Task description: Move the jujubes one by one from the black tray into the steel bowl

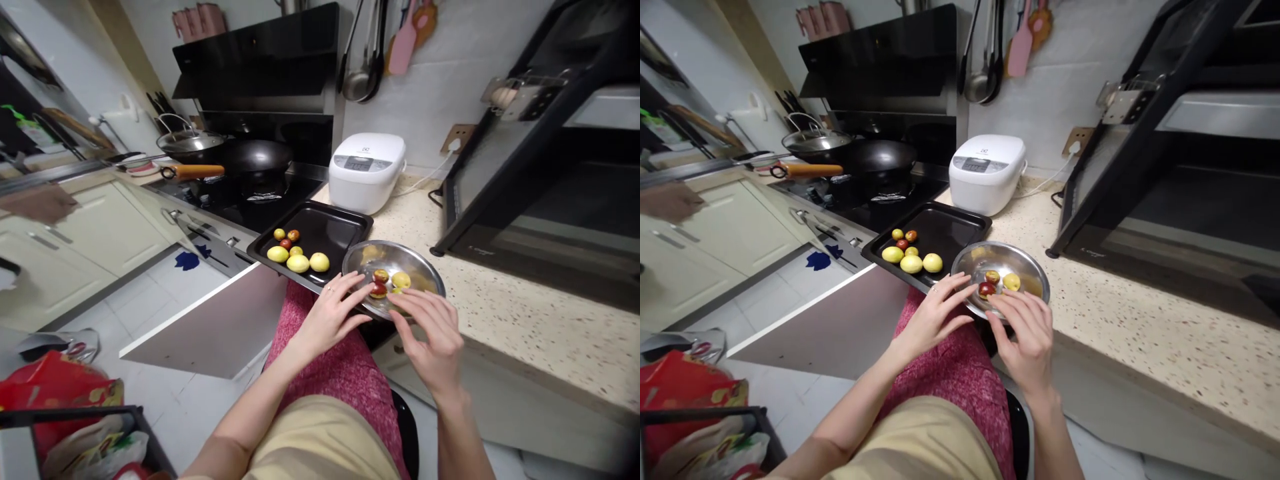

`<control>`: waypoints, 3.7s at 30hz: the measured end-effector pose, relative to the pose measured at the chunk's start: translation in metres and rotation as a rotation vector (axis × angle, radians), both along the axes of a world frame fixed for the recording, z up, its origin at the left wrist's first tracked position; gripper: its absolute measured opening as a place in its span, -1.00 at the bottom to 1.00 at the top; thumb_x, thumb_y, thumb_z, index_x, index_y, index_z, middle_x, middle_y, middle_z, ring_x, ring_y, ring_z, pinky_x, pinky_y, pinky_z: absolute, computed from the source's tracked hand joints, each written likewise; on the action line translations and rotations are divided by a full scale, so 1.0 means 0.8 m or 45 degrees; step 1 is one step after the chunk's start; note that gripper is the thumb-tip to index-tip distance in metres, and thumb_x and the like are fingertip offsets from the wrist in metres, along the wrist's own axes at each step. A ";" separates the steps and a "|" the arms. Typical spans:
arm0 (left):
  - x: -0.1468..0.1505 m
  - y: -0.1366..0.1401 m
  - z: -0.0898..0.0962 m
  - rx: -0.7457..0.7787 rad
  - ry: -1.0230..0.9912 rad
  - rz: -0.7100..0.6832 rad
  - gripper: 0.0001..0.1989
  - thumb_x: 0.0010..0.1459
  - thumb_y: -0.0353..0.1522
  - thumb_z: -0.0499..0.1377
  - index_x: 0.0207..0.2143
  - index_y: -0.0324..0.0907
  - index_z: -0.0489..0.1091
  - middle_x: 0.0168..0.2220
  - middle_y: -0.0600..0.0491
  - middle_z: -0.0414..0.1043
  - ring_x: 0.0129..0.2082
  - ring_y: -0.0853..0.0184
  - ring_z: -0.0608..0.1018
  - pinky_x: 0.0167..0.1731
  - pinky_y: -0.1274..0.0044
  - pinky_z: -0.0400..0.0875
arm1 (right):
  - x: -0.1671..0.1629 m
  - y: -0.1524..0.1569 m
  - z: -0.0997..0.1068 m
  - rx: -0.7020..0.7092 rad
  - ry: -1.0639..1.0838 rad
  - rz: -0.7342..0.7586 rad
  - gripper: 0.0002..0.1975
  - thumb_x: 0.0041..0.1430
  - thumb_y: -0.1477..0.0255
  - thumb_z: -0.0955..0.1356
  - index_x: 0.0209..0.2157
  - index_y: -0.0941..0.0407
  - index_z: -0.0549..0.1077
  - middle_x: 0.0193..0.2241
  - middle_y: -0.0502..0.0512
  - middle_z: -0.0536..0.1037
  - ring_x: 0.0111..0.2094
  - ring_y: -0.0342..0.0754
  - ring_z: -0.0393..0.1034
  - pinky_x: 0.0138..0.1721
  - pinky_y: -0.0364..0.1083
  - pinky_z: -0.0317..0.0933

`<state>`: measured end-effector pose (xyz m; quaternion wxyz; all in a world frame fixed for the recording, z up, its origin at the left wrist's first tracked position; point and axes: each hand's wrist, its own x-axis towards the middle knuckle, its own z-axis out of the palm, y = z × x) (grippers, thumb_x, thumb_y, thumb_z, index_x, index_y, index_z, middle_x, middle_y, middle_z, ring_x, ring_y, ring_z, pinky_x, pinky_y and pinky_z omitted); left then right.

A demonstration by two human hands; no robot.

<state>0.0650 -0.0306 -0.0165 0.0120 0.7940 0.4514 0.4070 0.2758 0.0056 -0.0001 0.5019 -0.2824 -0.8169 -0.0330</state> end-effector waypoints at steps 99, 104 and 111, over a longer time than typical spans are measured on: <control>0.033 -0.013 -0.021 0.185 -0.279 0.146 -0.67 0.39 -0.46 0.16 0.17 -0.10 0.44 0.15 -0.10 0.52 0.30 0.15 0.45 0.24 0.22 0.45 | 0.048 -0.001 0.017 -0.351 -0.293 0.276 -0.74 0.34 0.47 0.42 0.05 0.02 0.54 -0.05 0.11 0.67 -0.01 0.05 0.57 0.06 0.07 0.40; -0.018 -0.001 -0.002 0.248 -0.273 0.309 -0.74 0.41 -0.45 0.14 0.07 -0.11 0.50 0.05 -0.07 0.57 0.16 0.20 0.54 0.22 0.26 0.44 | 0.024 -0.017 -0.018 -0.269 -0.042 0.131 -0.68 0.31 0.57 0.43 0.05 0.00 0.53 -0.07 0.09 0.68 -0.04 0.06 0.58 0.08 0.11 0.37; -0.156 0.041 0.041 0.016 -0.013 0.650 -0.74 0.39 -0.44 0.08 -0.01 -0.19 0.54 -0.01 -0.11 0.57 0.05 0.15 0.58 0.14 0.30 0.46 | 0.013 -0.016 -0.042 -0.157 0.077 0.048 -0.68 0.30 0.65 0.40 0.00 0.02 0.55 -0.10 0.06 0.70 -0.05 0.03 0.60 0.17 0.16 0.31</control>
